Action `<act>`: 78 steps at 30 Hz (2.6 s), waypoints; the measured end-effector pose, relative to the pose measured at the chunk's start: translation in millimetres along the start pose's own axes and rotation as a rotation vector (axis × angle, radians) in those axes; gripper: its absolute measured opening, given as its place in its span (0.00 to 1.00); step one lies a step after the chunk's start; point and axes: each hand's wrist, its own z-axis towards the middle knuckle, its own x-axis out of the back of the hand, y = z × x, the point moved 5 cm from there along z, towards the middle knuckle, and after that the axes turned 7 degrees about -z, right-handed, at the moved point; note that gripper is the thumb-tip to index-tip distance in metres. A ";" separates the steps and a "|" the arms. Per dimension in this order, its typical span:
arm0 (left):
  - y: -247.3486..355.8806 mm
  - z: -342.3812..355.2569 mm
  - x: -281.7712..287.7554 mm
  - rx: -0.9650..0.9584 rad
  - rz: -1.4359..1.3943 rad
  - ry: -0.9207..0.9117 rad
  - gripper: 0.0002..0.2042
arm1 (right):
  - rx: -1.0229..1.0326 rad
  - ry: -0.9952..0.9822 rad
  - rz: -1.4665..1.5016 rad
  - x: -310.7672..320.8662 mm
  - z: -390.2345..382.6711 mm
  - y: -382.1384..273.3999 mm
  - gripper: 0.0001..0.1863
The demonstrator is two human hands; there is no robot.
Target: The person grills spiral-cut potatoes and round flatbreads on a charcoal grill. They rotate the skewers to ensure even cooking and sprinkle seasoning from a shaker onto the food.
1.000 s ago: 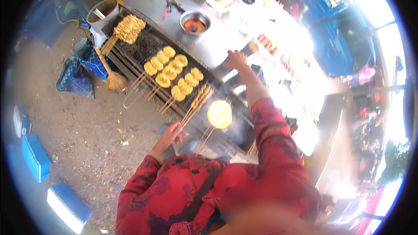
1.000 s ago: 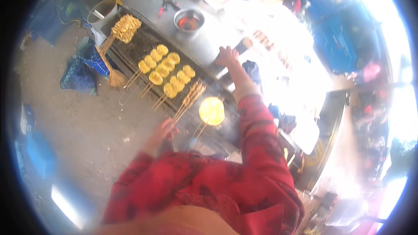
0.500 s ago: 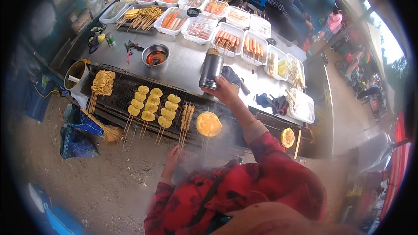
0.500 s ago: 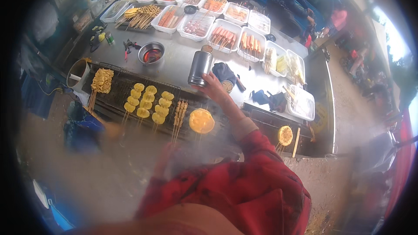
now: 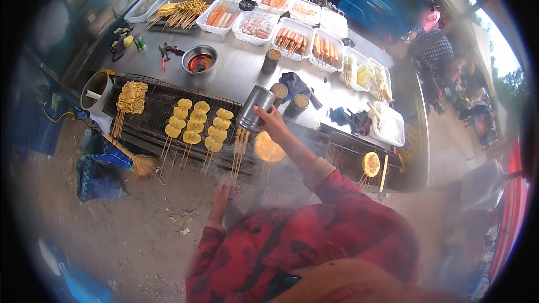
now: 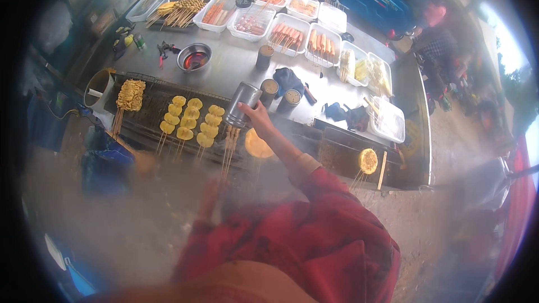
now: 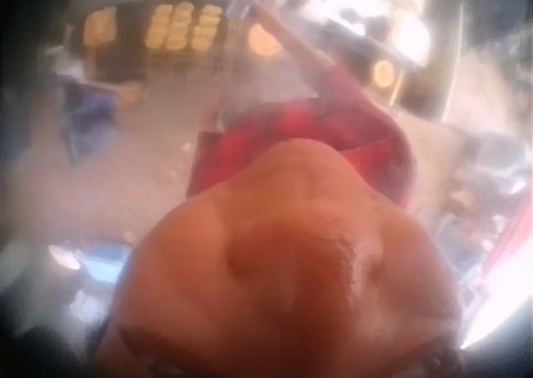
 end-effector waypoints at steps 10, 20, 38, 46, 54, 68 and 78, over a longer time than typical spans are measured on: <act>-16.0 -0.1 14.6 -0.107 0.076 0.022 0.15 | 0.098 0.118 -0.227 -0.6 12.2 -13.0 0.21; -18.2 6.1 5.2 0.029 -0.091 0.018 0.16 | 0.060 0.165 -0.131 16.5 -16.7 -2.0 0.27; 10.0 34.9 -19.3 -0.428 0.735 0.199 0.18 | 0.106 0.143 -0.094 19.1 -14.9 -14.3 0.29; 4.3 22.3 -29.2 0.222 -0.086 -0.081 0.16 | 0.101 -0.227 0.118 -12.6 -29.4 -44.4 0.21; 5.8 23.2 -26.9 0.167 -0.056 -0.100 0.17 | 0.067 0.100 -0.015 20.8 9.3 3.3 0.24; 4.9 24.5 -22.0 -0.101 0.299 0.093 0.14 | 0.055 0.101 -0.074 6.1 11.4 0.8 0.26; 25.2 22.9 -32.3 -0.097 0.225 0.043 0.10 | 0.070 -0.111 0.165 -2.8 -40.9 -61.2 0.22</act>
